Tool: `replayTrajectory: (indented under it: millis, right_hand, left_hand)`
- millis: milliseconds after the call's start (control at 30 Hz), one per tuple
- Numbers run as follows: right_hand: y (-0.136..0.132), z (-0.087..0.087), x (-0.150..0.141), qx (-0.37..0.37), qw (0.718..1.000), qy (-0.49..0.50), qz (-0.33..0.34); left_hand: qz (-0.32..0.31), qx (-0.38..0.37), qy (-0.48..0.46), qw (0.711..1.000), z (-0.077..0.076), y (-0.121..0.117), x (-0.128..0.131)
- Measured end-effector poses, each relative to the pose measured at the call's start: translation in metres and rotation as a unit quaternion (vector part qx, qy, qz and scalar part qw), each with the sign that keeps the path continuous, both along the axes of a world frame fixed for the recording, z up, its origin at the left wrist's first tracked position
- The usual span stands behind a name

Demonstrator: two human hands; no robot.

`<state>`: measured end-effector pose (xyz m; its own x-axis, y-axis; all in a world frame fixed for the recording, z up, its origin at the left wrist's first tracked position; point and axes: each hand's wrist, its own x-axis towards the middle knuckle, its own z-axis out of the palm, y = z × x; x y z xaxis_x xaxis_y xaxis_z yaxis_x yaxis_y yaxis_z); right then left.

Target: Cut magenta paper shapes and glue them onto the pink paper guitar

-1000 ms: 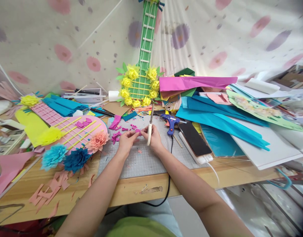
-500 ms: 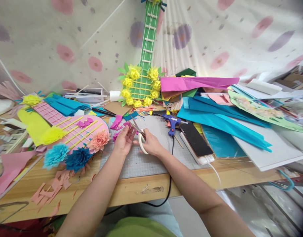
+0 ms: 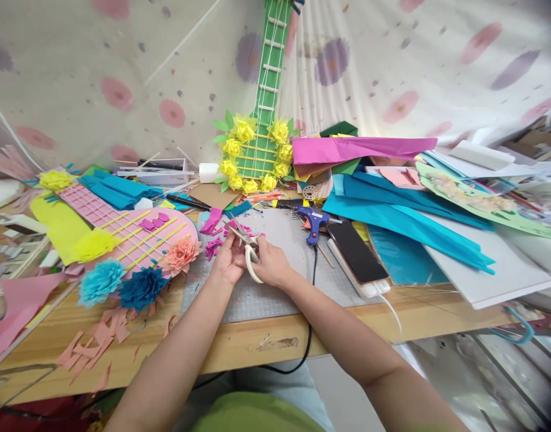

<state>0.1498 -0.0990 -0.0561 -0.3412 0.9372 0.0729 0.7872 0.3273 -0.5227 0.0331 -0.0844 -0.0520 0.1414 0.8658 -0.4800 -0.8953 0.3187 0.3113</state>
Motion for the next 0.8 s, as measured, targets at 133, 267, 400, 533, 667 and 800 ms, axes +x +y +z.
replayTrajectory:
  millis: [133, 267, 400, 533, 667, 800]
  right_hand:
    - [0.0000, -0.0018, -0.0015, -0.003, 1.000, -0.016, -0.007]
    - [0.0009, -0.0024, -0.0007, -0.001, 1.000, -0.028, -0.013]
    - [0.0007, -0.0023, -0.0007, 0.007, 0.999, -0.040, -0.016]
    - [0.0004, -0.0009, -0.0010, 0.002, 0.998, -0.053, -0.019]
    - [0.0006, 0.0014, -0.0008, -0.004, 0.998, -0.063, -0.024]
    - [0.0006, 0.0022, -0.0004, -0.005, 0.998, -0.063, -0.027]
  left_hand:
    - [-0.019, 0.003, -0.007, 1.000, 0.0006, 0.0001, -0.0012]
    - [-0.020, 0.013, -0.023, 0.999, 0.0029, -0.0008, 0.0001]
    - [-0.021, 0.011, -0.026, 0.999, 0.0035, -0.0013, 0.0009]
    - [-0.018, 0.007, -0.018, 1.000, 0.0045, -0.0019, 0.0013]
    - [-0.014, 0.003, -0.008, 1.000, 0.0063, -0.0024, 0.0028]
    - [-0.007, 0.004, 0.010, 1.000, 0.0072, -0.0026, 0.0039]
